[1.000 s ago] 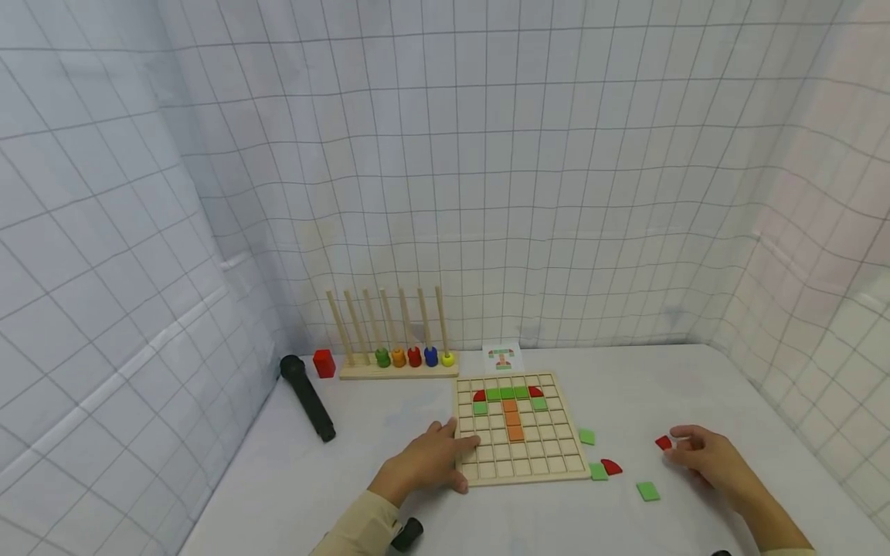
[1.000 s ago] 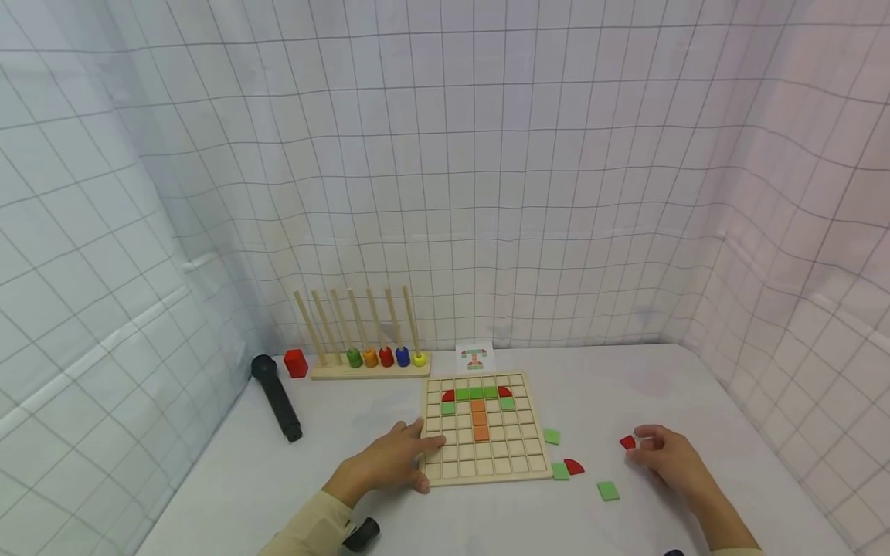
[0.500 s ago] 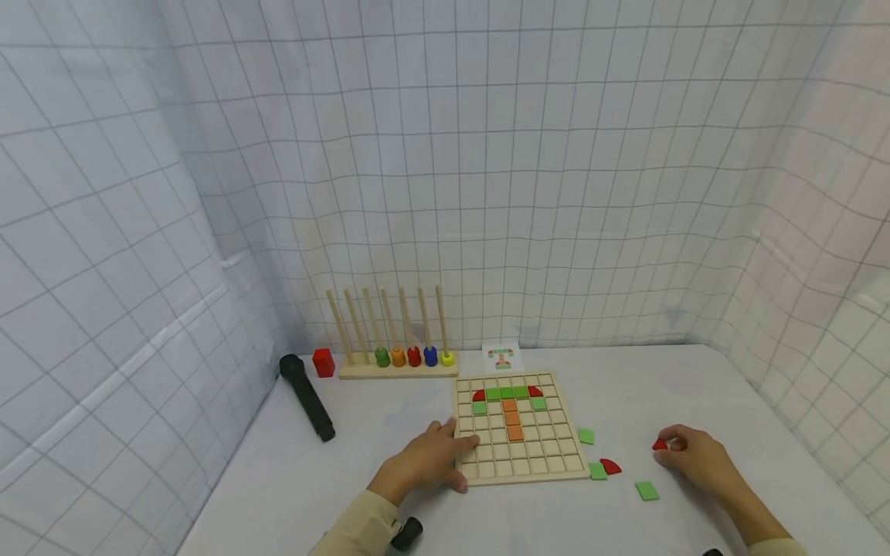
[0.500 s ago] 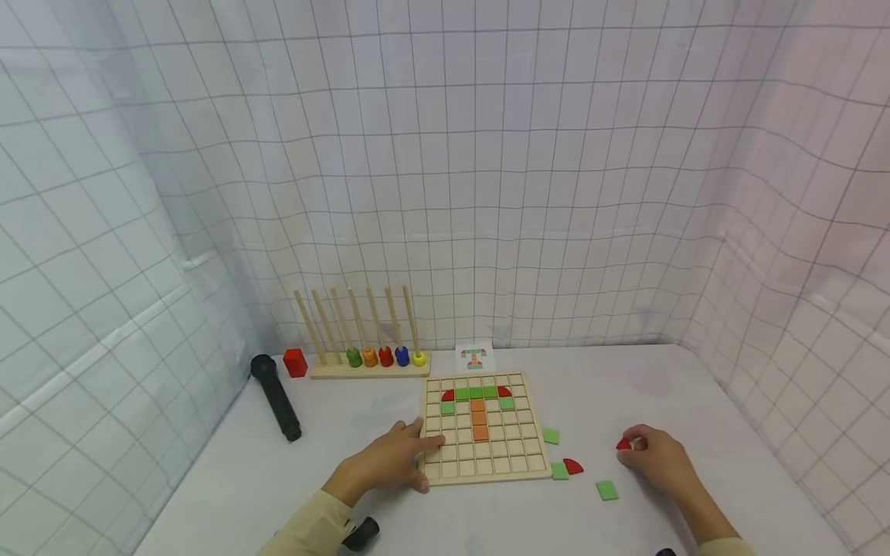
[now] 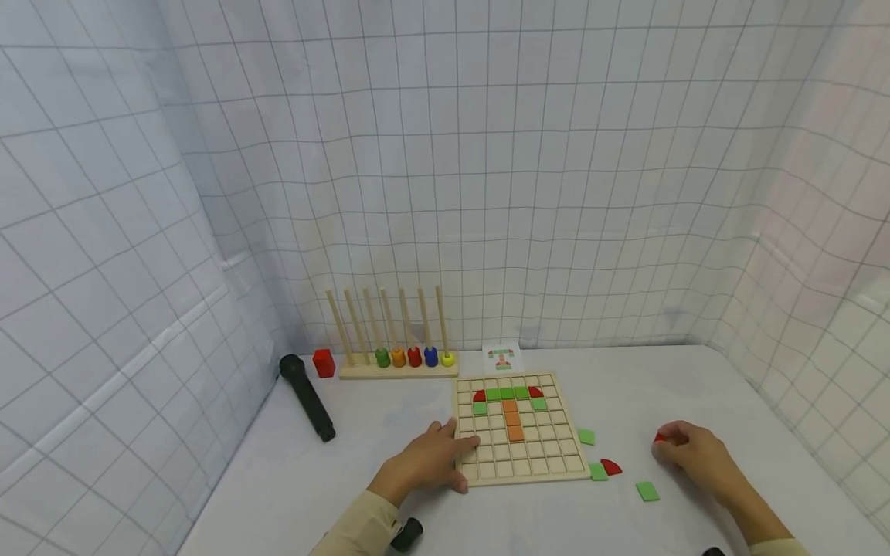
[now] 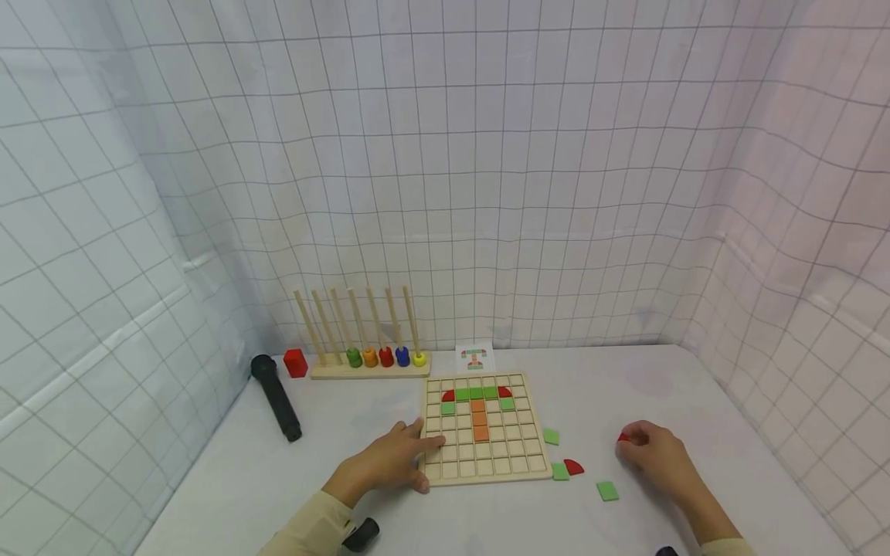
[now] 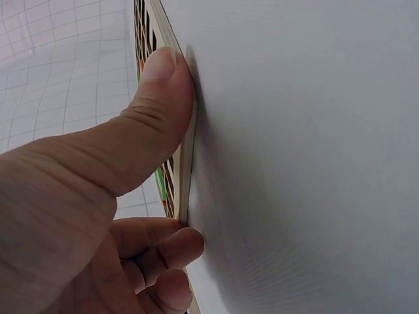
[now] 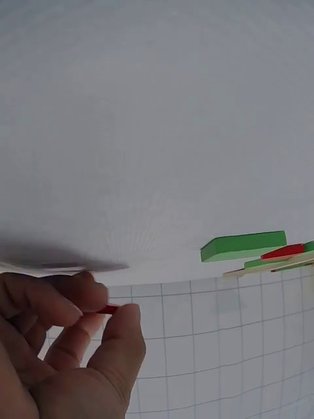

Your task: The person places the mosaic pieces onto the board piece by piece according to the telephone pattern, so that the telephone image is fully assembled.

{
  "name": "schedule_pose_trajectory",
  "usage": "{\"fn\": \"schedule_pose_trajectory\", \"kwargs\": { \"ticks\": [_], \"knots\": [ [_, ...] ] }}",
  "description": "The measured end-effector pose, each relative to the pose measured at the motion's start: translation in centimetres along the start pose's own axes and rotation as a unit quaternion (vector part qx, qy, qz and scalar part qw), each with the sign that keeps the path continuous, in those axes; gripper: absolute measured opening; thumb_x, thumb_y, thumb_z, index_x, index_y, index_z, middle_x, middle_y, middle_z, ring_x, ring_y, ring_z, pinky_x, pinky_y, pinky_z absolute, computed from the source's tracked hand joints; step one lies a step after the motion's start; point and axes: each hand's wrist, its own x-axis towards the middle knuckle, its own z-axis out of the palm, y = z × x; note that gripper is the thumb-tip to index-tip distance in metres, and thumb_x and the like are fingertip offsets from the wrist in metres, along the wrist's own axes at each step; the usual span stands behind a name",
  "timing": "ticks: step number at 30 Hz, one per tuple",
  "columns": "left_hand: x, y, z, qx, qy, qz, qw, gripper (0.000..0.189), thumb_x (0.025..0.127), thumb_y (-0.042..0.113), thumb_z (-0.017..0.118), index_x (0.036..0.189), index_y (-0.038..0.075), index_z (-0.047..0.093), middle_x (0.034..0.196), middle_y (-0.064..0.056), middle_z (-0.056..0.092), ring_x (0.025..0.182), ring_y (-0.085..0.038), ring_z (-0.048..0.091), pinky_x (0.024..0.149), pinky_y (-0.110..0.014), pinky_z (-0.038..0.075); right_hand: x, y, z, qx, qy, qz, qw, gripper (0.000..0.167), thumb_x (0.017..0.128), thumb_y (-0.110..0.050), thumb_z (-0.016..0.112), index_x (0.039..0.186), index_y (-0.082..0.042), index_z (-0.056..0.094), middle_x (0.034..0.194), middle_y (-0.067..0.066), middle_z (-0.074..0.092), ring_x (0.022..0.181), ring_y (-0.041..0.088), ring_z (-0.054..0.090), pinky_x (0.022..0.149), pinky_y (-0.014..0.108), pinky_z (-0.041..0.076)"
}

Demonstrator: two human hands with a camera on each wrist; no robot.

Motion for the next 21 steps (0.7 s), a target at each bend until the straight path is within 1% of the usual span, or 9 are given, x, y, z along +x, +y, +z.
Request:
{"fn": "schedule_pose_trajectory", "kwargs": {
  "ticks": [2, 5, 7, 9, 12, 15, 16, 18, 21],
  "knots": [
    [0.0, 0.0, 0.0, 0.002, 0.002, 0.004, 1.0000, 0.081, 0.075, 0.048, 0.084, 0.149, 0.035, 0.054, 0.160, -0.020, 0.039, 0.142, -0.037, 0.040, 0.107, -0.052, 0.044, 0.1, -0.2, -0.1, 0.045, -0.008, 0.015, 0.9988, 0.039, 0.097, -0.026, 0.068, 0.125, 0.001, 0.061, 0.095, 0.005, 0.067, 0.078, 0.016, 0.058, 0.063, 0.029, 0.050],
    [-0.1, 0.0, 0.0, 0.002, 0.005, 0.005, 1.0000, 0.081, 0.074, 0.048, 0.084, 0.148, 0.035, 0.054, 0.160, -0.020, 0.039, 0.142, -0.038, 0.040, 0.107, -0.052, 0.044, 0.2, -0.6, -0.2, 0.105, -0.005, 0.009, 0.9944, 0.045, 0.100, -0.026, 0.066, 0.132, 0.003, 0.056, 0.094, 0.007, 0.068, 0.074, 0.016, 0.060, 0.061, 0.029, 0.051],
    [-0.1, 0.0, 0.1, 0.001, 0.006, 0.006, 1.0000, 0.081, 0.074, 0.048, 0.084, 0.148, 0.035, 0.054, 0.159, -0.020, 0.039, 0.142, -0.038, 0.040, 0.107, -0.052, 0.044, 0.3, -1.1, -0.2, 0.146, 0.008, 0.005, 0.9893, 0.049, 0.100, -0.028, 0.068, 0.135, 0.004, 0.054, 0.094, 0.008, 0.068, 0.073, 0.017, 0.061, 0.063, 0.029, 0.053],
    [0.0, 0.0, 0.1, 0.001, 0.006, 0.005, 1.0000, 0.081, 0.074, 0.048, 0.084, 0.148, 0.035, 0.054, 0.160, -0.020, 0.039, 0.142, -0.038, 0.040, 0.107, -0.052, 0.044, 0.5, -1.6, -0.2, 0.183, 0.024, -0.007, 0.9828, 0.053, 0.099, -0.029, 0.069, 0.136, 0.005, 0.053, 0.096, 0.008, 0.069, 0.075, 0.016, 0.062, 0.064, 0.029, 0.054],
    [0.0, 0.0, 0.2, 0.004, 0.005, 0.002, 1.0000, 0.081, 0.075, 0.048, 0.084, 0.148, 0.035, 0.054, 0.160, -0.020, 0.039, 0.142, -0.037, 0.041, 0.107, -0.051, 0.044, 0.8, -2.4, -0.2, 0.229, 0.044, -0.017, 0.9722, 0.053, 0.098, -0.029, 0.071, 0.136, 0.003, 0.053, 0.096, 0.003, 0.069, 0.077, 0.014, 0.064, 0.067, 0.027, 0.055],
    [0.1, 0.0, 0.2, 0.009, 0.003, 0.000, 1.0000, 0.081, 0.075, 0.048, 0.084, 0.149, 0.035, 0.054, 0.160, -0.020, 0.039, 0.142, -0.037, 0.041, 0.107, -0.051, 0.045, 1.2, -3.3, 0.1, 0.264, 0.051, -0.026, 0.9629, 0.050, 0.098, -0.028, 0.072, 0.135, 0.000, 0.054, 0.096, -0.003, 0.068, 0.078, 0.014, 0.065, 0.068, 0.027, 0.055],
    [0.1, 0.0, 0.2, 0.009, 0.003, 0.000, 1.0000, 0.081, 0.075, 0.049, 0.084, 0.149, 0.036, 0.054, 0.160, -0.019, 0.039, 0.142, -0.037, 0.041, 0.107, -0.051, 0.044, 1.4, -3.7, 0.2, 0.270, 0.051, -0.027, 0.9613, 0.050, 0.098, -0.027, 0.072, 0.136, -0.001, 0.054, 0.096, -0.004, 0.067, 0.078, 0.014, 0.065, 0.068, 0.027, 0.055],
    [0.2, -0.1, 0.3, 0.010, 0.002, 0.000, 1.0000, 0.081, 0.075, 0.049, 0.083, 0.149, 0.036, 0.054, 0.160, -0.019, 0.039, 0.142, -0.037, 0.041, 0.107, -0.051, 0.045, 1.6, -4.5, 0.5, 0.276, 0.052, -0.025, 0.9593, 0.051, 0.098, -0.027, 0.072, 0.137, -0.002, 0.053, 0.097, -0.005, 0.066, 0.079, 0.016, 0.065, 0.069, 0.028, 0.056],
    [0.2, -0.1, 0.3, 0.009, 0.001, -0.002, 1.0000, 0.081, 0.075, 0.049, 0.083, 0.149, 0.037, 0.053, 0.160, -0.019, 0.039, 0.142, -0.036, 0.041, 0.106, -0.052, 0.045, 2.1, -5.7, 1.0, 0.273, 0.050, -0.023, 0.9604, 0.055, 0.098, -0.027, 0.071, 0.142, -0.002, 0.050, 0.098, -0.005, 0.065, 0.080, 0.017, 0.065, 0.069, 0.028, 0.055]
  ]
}}
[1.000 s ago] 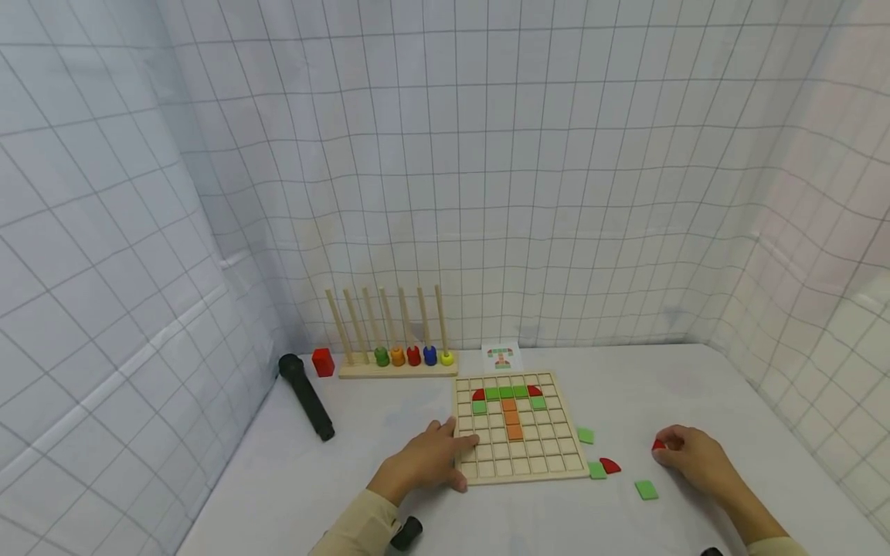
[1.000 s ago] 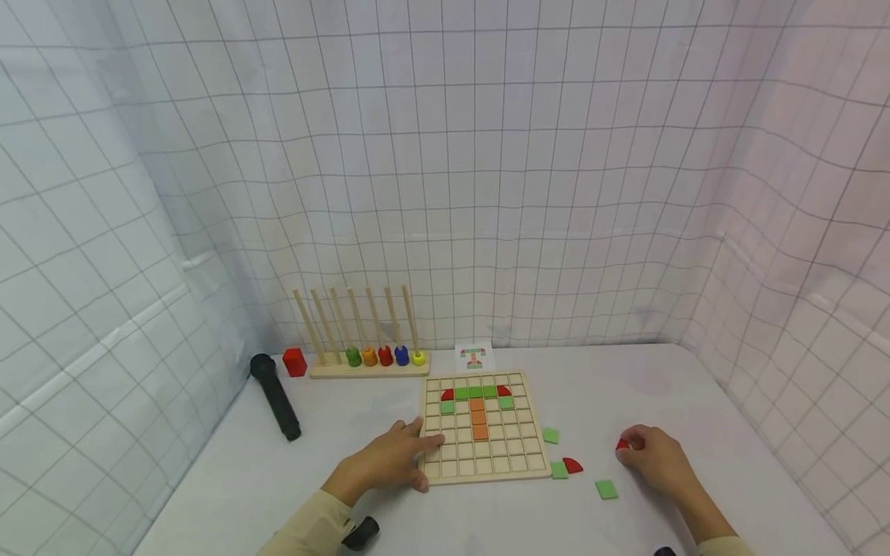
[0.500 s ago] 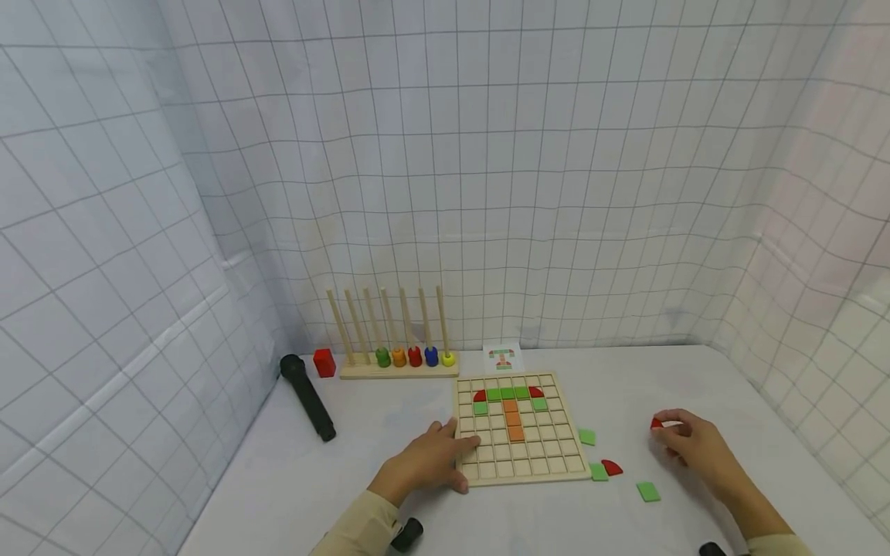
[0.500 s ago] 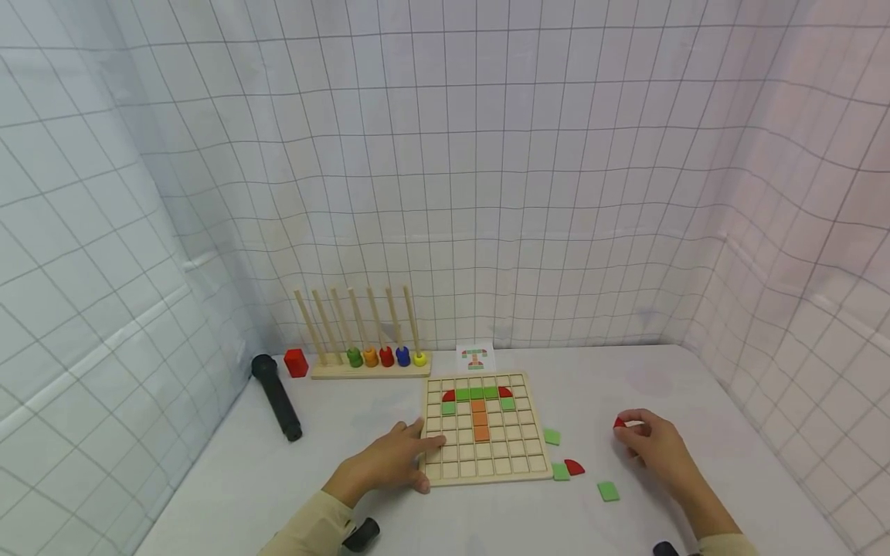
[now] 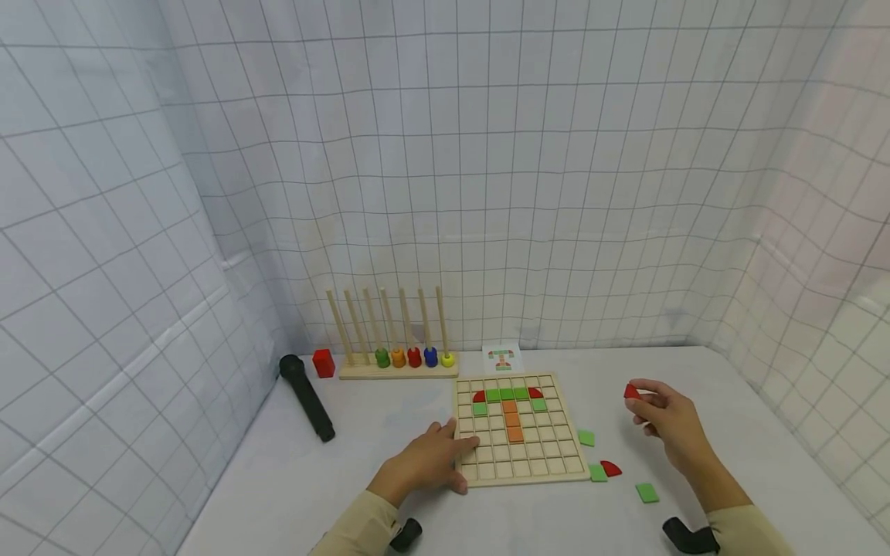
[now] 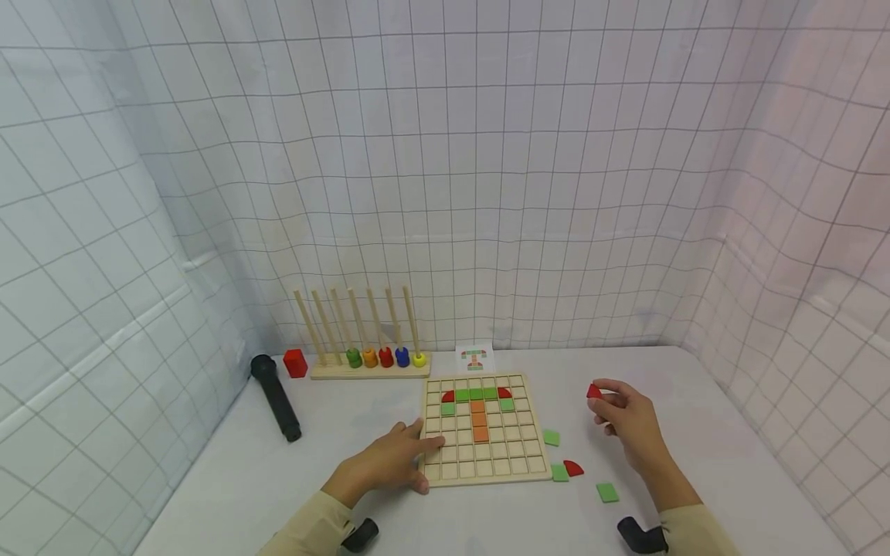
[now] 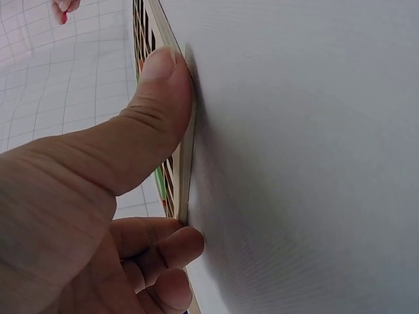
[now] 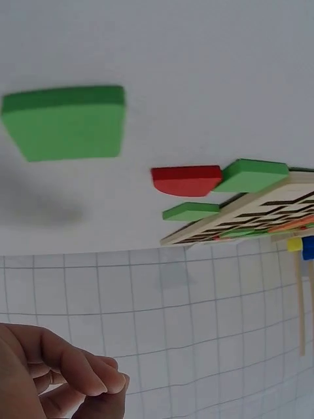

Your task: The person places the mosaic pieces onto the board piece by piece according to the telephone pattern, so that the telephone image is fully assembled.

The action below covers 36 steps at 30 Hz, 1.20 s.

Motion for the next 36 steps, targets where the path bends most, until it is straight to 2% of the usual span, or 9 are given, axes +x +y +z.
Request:
{"fn": "schedule_pose_trajectory", "kwargs": {
  "ticks": [5, 15, 20, 27, 30, 36],
  "knots": [
    [0.0, 0.0, 0.0, 0.003, 0.001, 0.000, 1.0000, 0.082, 0.074, 0.050, 0.083, 0.149, 0.037, 0.053, 0.160, -0.019, 0.039, 0.141, -0.037, 0.041, 0.105, -0.052, 0.045, 0.5, -1.1, 2.1, -0.006, -0.016, 0.009, 0.9998, 0.057, 0.097, -0.026, 0.072, 0.144, -0.004, 0.048, 0.099, 0.000, 0.066, 0.079, 0.017, 0.062, 0.068, 0.030, 0.055],
    [-0.2, 0.1, -0.3, 0.001, 0.002, 0.000, 1.0000, 0.081, 0.074, 0.048, 0.083, 0.149, 0.036, 0.054, 0.159, -0.020, 0.039, 0.141, -0.037, 0.042, 0.106, -0.052, 0.045, 1.0, -2.0, 6.9, -0.013, -0.093, -0.001, 0.9956, 0.043, 0.096, -0.015, 0.071, 0.134, 0.000, 0.057, 0.100, 0.016, 0.067, 0.073, 0.022, 0.060, 0.060, 0.032, 0.050],
    [-0.2, 0.1, -0.3, 0.003, 0.001, 0.001, 1.0000, 0.081, 0.074, 0.049, 0.083, 0.148, 0.036, 0.054, 0.159, -0.020, 0.040, 0.139, -0.037, 0.043, 0.104, -0.051, 0.046, 1.0, -2.0, 9.3, -0.017, -0.116, 0.017, 0.9930, 0.037, 0.094, -0.014, 0.073, 0.127, -0.002, 0.061, 0.091, 0.011, 0.067, 0.069, 0.020, 0.058, 0.057, 0.030, 0.047],
    [-0.2, -0.1, -0.1, 0.002, 0.004, 0.006, 1.0000, 0.081, 0.074, 0.049, 0.083, 0.148, 0.036, 0.054, 0.159, -0.020, 0.040, 0.139, -0.037, 0.043, 0.104, -0.051, 0.047, 1.4, -1.1, 11.5, -0.036, -0.180, 0.000, 0.9829, 0.034, 0.092, -0.011, 0.075, 0.122, 0.000, 0.063, 0.085, 0.007, 0.063, 0.065, 0.018, 0.054, 0.054, 0.027, 0.044],
    [-0.2, -0.1, -0.1, 0.000, 0.005, 0.009, 0.9999, 0.081, 0.074, 0.049, 0.083, 0.148, 0.035, 0.054, 0.159, -0.020, 0.040, 0.138, -0.037, 0.044, 0.103, -0.051, 0.047, 1.6, -0.8, 12.1, -0.039, -0.194, -0.004, 0.9802, 0.032, 0.092, -0.008, 0.074, 0.121, 0.001, 0.064, 0.083, 0.006, 0.058, 0.060, 0.016, 0.050, 0.051, 0.025, 0.042],
    [-0.3, 0.1, -0.3, -0.003, 0.003, 0.007, 1.0000, 0.080, 0.074, 0.048, 0.084, 0.148, 0.035, 0.054, 0.159, -0.020, 0.039, 0.138, -0.036, 0.044, 0.104, -0.050, 0.046, 1.6, -0.4, 13.1, -0.119, -0.195, -0.030, 0.9732, 0.028, 0.090, -0.011, 0.076, 0.116, -0.005, 0.068, 0.081, 0.004, 0.055, 0.058, 0.013, 0.046, 0.051, 0.025, 0.041]
  ]
}}
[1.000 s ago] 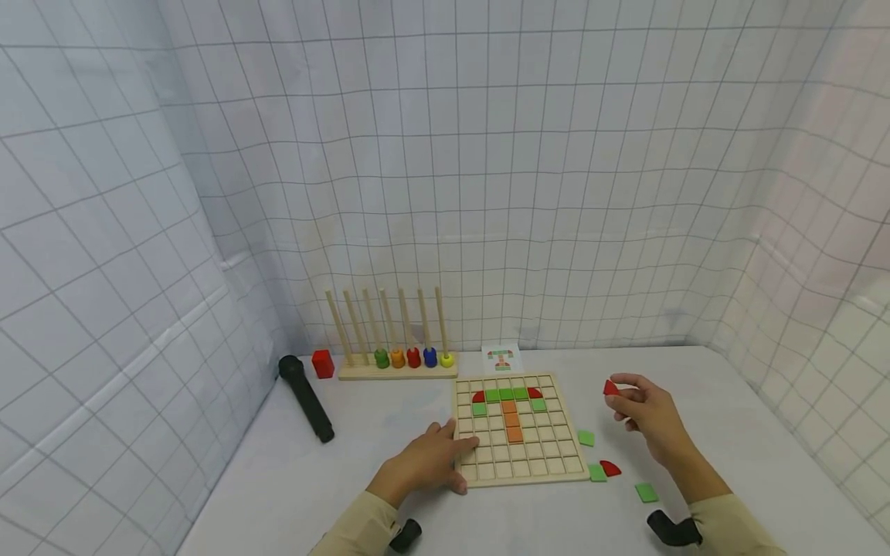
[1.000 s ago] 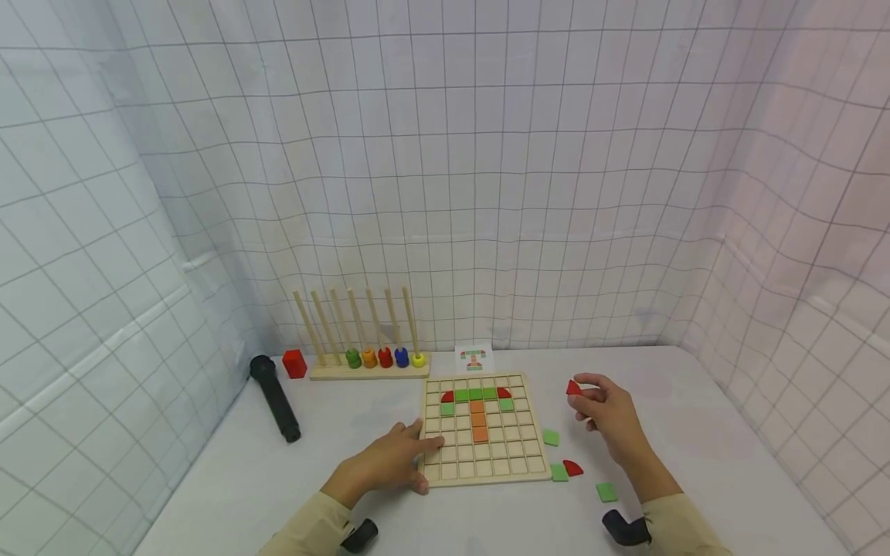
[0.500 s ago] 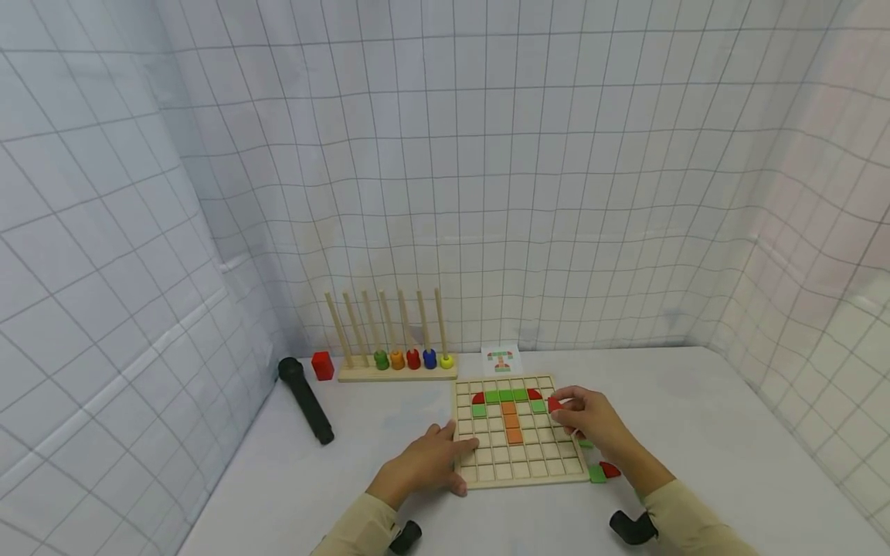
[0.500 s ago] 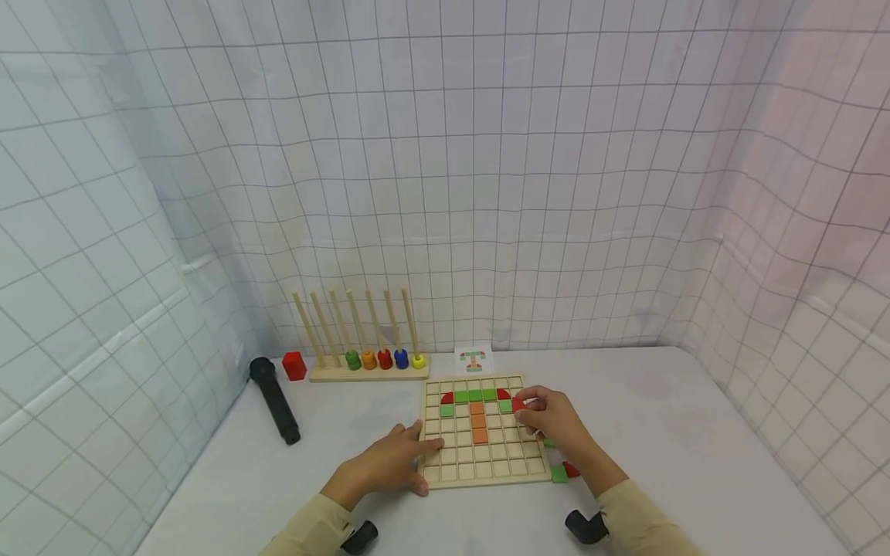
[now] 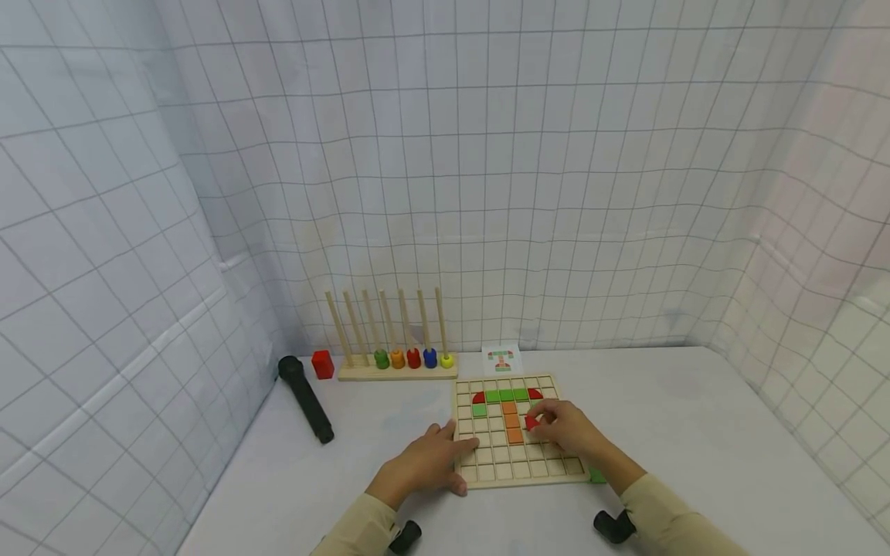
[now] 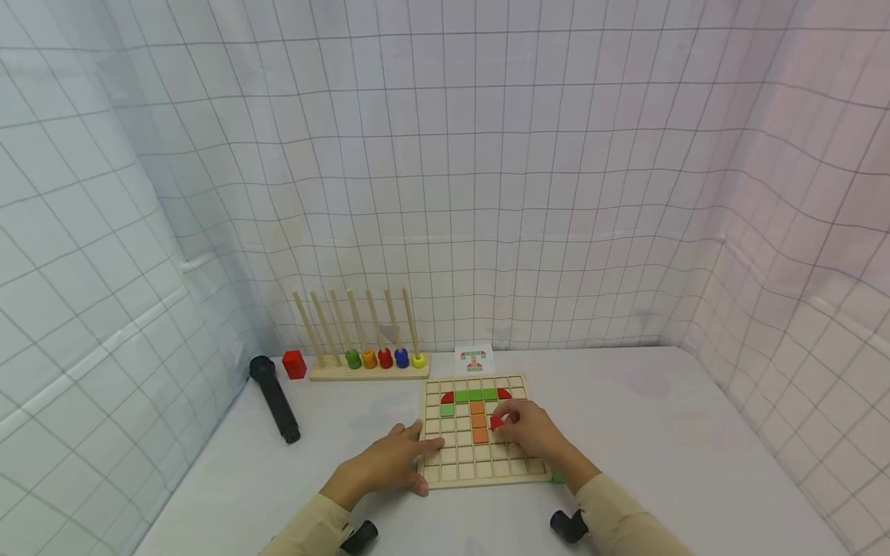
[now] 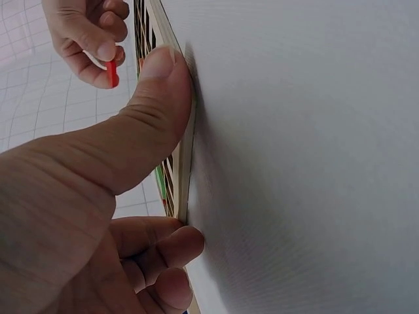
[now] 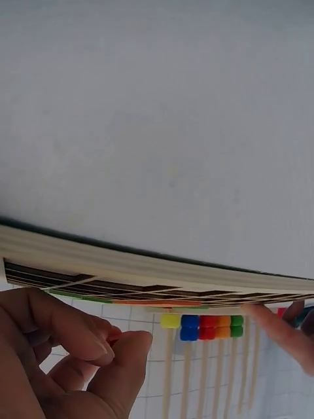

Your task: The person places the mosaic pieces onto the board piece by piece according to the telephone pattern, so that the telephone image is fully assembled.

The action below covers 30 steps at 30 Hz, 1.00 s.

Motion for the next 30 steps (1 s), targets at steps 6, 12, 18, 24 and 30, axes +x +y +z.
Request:
{"fn": "schedule_pose_trajectory", "kwargs": {
  "ticks": [6, 12, 18, 24, 30],
  "knots": [
    [0.0, 0.0, 0.0, -0.001, -0.001, -0.002, 1.0000, 0.080, 0.074, 0.048, 0.084, 0.148, 0.036, 0.054, 0.159, -0.020, 0.039, 0.139, -0.036, 0.044, 0.104, -0.050, 0.046, -0.2, -0.2, 0.8, -0.096, 0.002, 0.007, 0.9954, 0.021, 0.087, -0.009, 0.078, 0.107, -0.011, 0.071, 0.074, 0.002, 0.053, 0.064, 0.015, 0.047, 0.054, 0.027, 0.038],
    [0.1, -0.1, 0.0, 0.003, 0.001, 0.000, 1.0000, 0.081, 0.074, 0.048, 0.083, 0.148, 0.036, 0.054, 0.159, -0.020, 0.040, 0.139, -0.036, 0.043, 0.104, -0.050, 0.046, -0.3, -0.5, 1.4, -0.124, 0.021, 0.005, 0.9921, 0.020, 0.085, -0.006, 0.079, 0.102, -0.012, 0.072, 0.069, 0.002, 0.052, 0.061, 0.015, 0.046, 0.053, 0.028, 0.035],
    [0.0, 0.0, 0.0, 0.001, 0.002, 0.002, 1.0000, 0.081, 0.075, 0.048, 0.083, 0.149, 0.034, 0.054, 0.159, -0.020, 0.040, 0.139, -0.036, 0.043, 0.105, -0.050, 0.046, -0.4, -0.8, 1.5, -0.124, 0.023, 0.003, 0.9921, 0.020, 0.083, -0.004, 0.078, 0.100, -0.012, 0.071, 0.069, 0.001, 0.052, 0.060, 0.014, 0.045, 0.053, 0.028, 0.035],
    [0.0, -0.1, -0.1, 0.003, 0.006, 0.007, 0.9999, 0.080, 0.075, 0.047, 0.084, 0.148, 0.033, 0.055, 0.158, -0.021, 0.041, 0.139, -0.037, 0.043, 0.105, -0.049, 0.046, -0.5, -1.1, 1.2, -0.120, 0.018, -0.002, 0.9926, 0.022, 0.083, -0.004, 0.077, 0.104, -0.009, 0.070, 0.076, 0.001, 0.056, 0.067, 0.016, 0.050, 0.056, 0.029, 0.040],
    [-0.1, -0.1, -0.1, 0.005, 0.005, 0.009, 0.9999, 0.079, 0.075, 0.047, 0.084, 0.148, 0.033, 0.055, 0.158, -0.021, 0.041, 0.138, -0.036, 0.044, 0.105, -0.049, 0.046, -1.8, -1.0, -2.0, -0.062, 0.046, 0.015, 0.9969, 0.029, 0.091, -0.012, 0.073, 0.119, -0.004, 0.068, 0.088, 0.005, 0.060, 0.069, 0.018, 0.052, 0.059, 0.032, 0.044]
  ]
}}
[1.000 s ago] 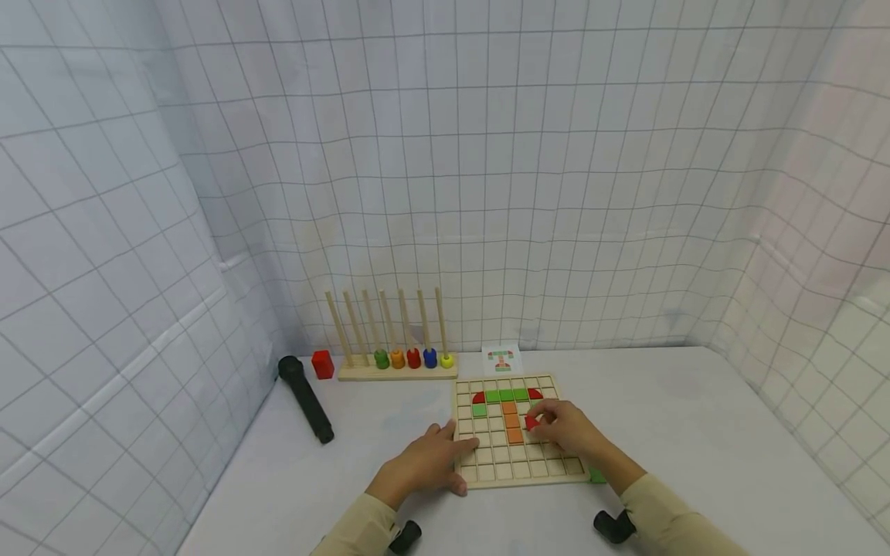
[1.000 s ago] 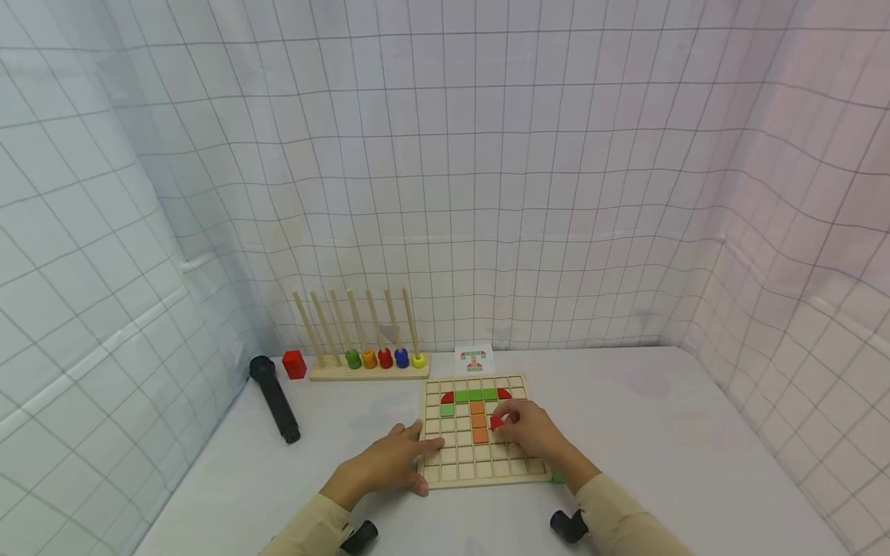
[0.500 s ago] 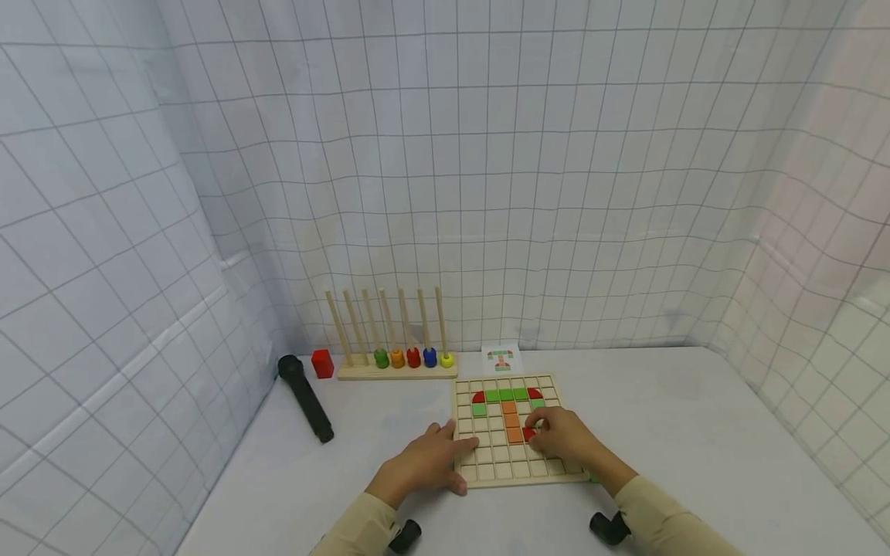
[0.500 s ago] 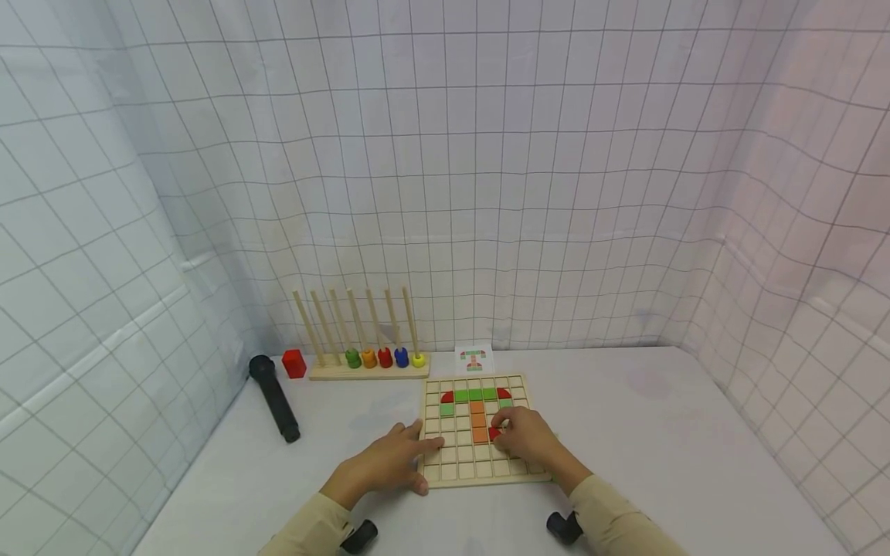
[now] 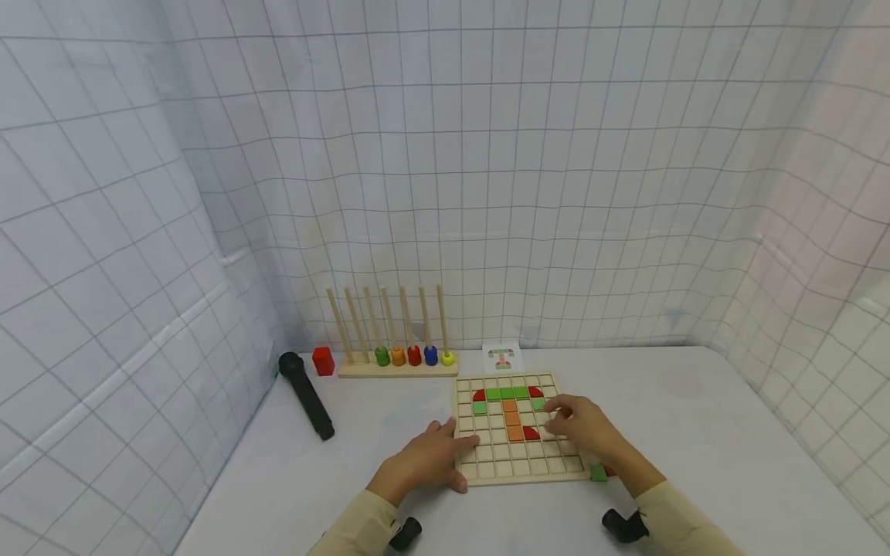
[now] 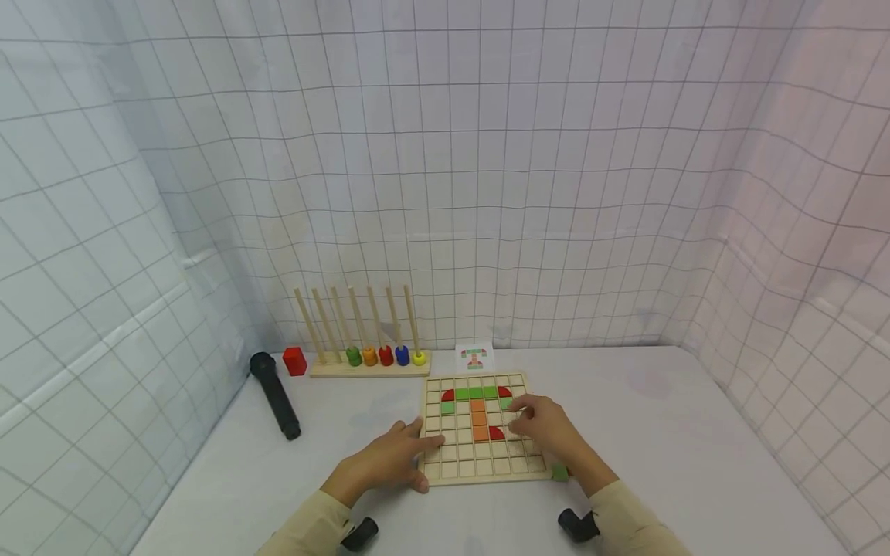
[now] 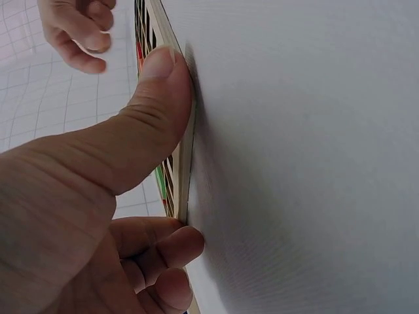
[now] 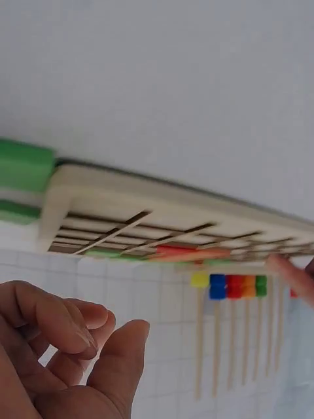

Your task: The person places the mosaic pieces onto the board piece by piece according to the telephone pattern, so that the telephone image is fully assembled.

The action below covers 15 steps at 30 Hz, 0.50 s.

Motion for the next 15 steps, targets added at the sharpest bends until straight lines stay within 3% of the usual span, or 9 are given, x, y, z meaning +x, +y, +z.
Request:
{"fn": "schedule_pose_trajectory", "kwargs": {
  "ticks": [5, 8, 11, 15],
  "knots": [
    [0.1, 0.1, 0.0, 0.000, -0.001, -0.002, 1.0000, 0.080, 0.075, 0.047, 0.084, 0.148, 0.033, 0.055, 0.158, -0.021, 0.040, 0.140, -0.037, 0.042, 0.107, -0.050, 0.045, -1.9, 1.7, -5.3, 0.060, 0.038, 0.015, 0.9974, 0.042, 0.096, -0.017, 0.069, 0.132, 0.002, 0.060, 0.095, 0.010, 0.058, 0.058, 0.017, 0.046, 0.054, 0.031, 0.044],
    [0.1, 0.2, 0.0, -0.002, -0.003, -0.004, 1.0000, 0.080, 0.075, 0.047, 0.084, 0.148, 0.033, 0.055, 0.159, -0.020, 0.040, 0.140, -0.037, 0.042, 0.107, -0.050, 0.045, -3.3, 3.2, -7.7, 0.070, 0.047, 0.033, 0.9959, 0.046, 0.097, -0.019, 0.069, 0.136, 0.002, 0.056, 0.095, 0.009, 0.055, 0.061, 0.015, 0.047, 0.056, 0.029, 0.044],
    [0.1, 0.2, 0.0, 0.000, -0.004, -0.005, 1.0000, 0.080, 0.075, 0.047, 0.084, 0.148, 0.033, 0.055, 0.159, -0.020, 0.040, 0.139, -0.037, 0.043, 0.106, -0.050, 0.045, -4.7, 4.6, -8.7, 0.074, 0.032, 0.055, 0.9952, 0.049, 0.096, -0.019, 0.070, 0.138, 0.003, 0.055, 0.098, 0.009, 0.055, 0.068, 0.018, 0.049, 0.058, 0.029, 0.045],
    [0.1, 0.0, 0.1, 0.001, -0.003, -0.005, 1.0000, 0.081, 0.074, 0.047, 0.085, 0.148, 0.033, 0.055, 0.158, -0.021, 0.040, 0.139, -0.037, 0.043, 0.106, -0.050, 0.045, -5.8, 6.0, -8.3, 0.077, -0.001, 0.076, 0.9941, 0.050, 0.092, -0.017, 0.074, 0.136, 0.001, 0.058, 0.103, 0.009, 0.057, 0.070, 0.019, 0.050, 0.059, 0.029, 0.046]
  ]
}}
